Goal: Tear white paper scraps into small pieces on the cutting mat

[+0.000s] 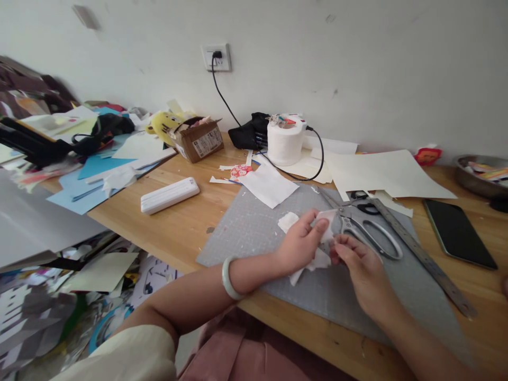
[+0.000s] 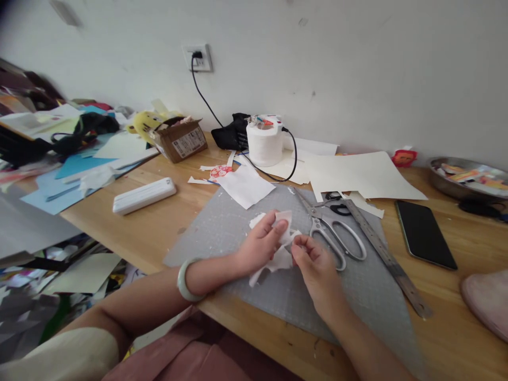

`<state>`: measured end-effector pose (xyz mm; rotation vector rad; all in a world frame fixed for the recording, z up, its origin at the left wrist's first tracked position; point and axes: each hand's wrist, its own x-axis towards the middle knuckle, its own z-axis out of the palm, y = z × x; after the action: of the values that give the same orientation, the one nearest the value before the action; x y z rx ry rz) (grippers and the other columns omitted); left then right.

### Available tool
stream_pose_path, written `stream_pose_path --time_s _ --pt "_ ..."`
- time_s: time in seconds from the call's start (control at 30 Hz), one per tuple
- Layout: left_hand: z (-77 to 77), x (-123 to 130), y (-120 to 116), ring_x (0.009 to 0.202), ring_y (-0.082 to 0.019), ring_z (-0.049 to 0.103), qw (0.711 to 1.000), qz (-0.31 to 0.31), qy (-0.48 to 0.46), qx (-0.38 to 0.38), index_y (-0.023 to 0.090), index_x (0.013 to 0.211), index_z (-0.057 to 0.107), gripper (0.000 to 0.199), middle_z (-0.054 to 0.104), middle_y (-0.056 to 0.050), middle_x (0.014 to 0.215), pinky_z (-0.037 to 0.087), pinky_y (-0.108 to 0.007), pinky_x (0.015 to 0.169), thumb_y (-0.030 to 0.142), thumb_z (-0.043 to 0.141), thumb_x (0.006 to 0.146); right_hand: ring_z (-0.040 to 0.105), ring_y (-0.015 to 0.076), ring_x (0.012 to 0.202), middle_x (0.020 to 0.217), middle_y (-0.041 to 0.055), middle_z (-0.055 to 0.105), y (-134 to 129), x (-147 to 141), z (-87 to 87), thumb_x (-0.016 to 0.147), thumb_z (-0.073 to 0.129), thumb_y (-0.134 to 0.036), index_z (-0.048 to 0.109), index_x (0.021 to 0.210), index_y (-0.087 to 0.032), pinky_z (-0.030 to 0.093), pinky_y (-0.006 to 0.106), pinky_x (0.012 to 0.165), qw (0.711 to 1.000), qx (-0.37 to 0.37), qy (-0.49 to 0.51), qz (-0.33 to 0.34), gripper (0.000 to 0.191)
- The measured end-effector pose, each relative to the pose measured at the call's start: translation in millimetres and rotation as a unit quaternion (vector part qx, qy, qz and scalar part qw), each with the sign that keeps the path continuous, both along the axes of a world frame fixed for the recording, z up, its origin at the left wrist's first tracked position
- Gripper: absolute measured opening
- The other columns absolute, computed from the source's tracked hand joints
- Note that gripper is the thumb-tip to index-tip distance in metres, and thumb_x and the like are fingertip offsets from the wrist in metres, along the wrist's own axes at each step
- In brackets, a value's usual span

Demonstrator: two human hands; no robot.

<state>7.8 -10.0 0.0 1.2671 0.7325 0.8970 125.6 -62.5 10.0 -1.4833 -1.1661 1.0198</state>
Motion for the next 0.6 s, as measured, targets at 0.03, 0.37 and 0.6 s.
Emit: stream_pose_path --time_s 0.03,0.37,0.6 --pt "-0.1 1 -3 0.035 -0.003 0.033 1.000 -0.016 0.010 0.006 0.019 0.082 0.042 0.028 0.039 0.009 0.049 0.029 -0.014 0.035 0.047 0.041 0.084 0.041 0.0139 0.052 0.053 -0.0033 0.045 0 0 -1.4 0.069 0.051 -0.034 0.050 0.060 -0.022 0.035 0.026 0.050 1.000 -0.002 0.000 0.003 0.014" --pt "0.6 2 3 0.036 -0.003 0.034 0.998 0.056 -0.031 -0.019 0.018 0.084 0.041 0.026 0.038 0.009 0.051 0.029 -0.012 0.034 0.044 0.042 0.083 0.039 0.0126 0.053 0.053 -0.0037 0.042 -1 2 -2.5 0.072 0.049 -0.029 0.045 0.054 -0.021 0.033 0.024 0.049 0.999 0.005 -0.014 0.043 0.019" --pt "0.2 2 0 0.035 -0.003 0.032 0.999 0.022 -0.027 -0.021 0.019 0.084 0.041 0.026 0.036 0.009 0.050 0.027 -0.013 0.034 0.045 0.041 0.084 0.041 0.0129 0.051 0.052 -0.0040 0.045 -2 -3 -1.7 0.070 0.050 -0.032 0.049 0.066 -0.021 0.036 0.024 0.049 0.999 -0.002 -0.012 0.035 0.011"
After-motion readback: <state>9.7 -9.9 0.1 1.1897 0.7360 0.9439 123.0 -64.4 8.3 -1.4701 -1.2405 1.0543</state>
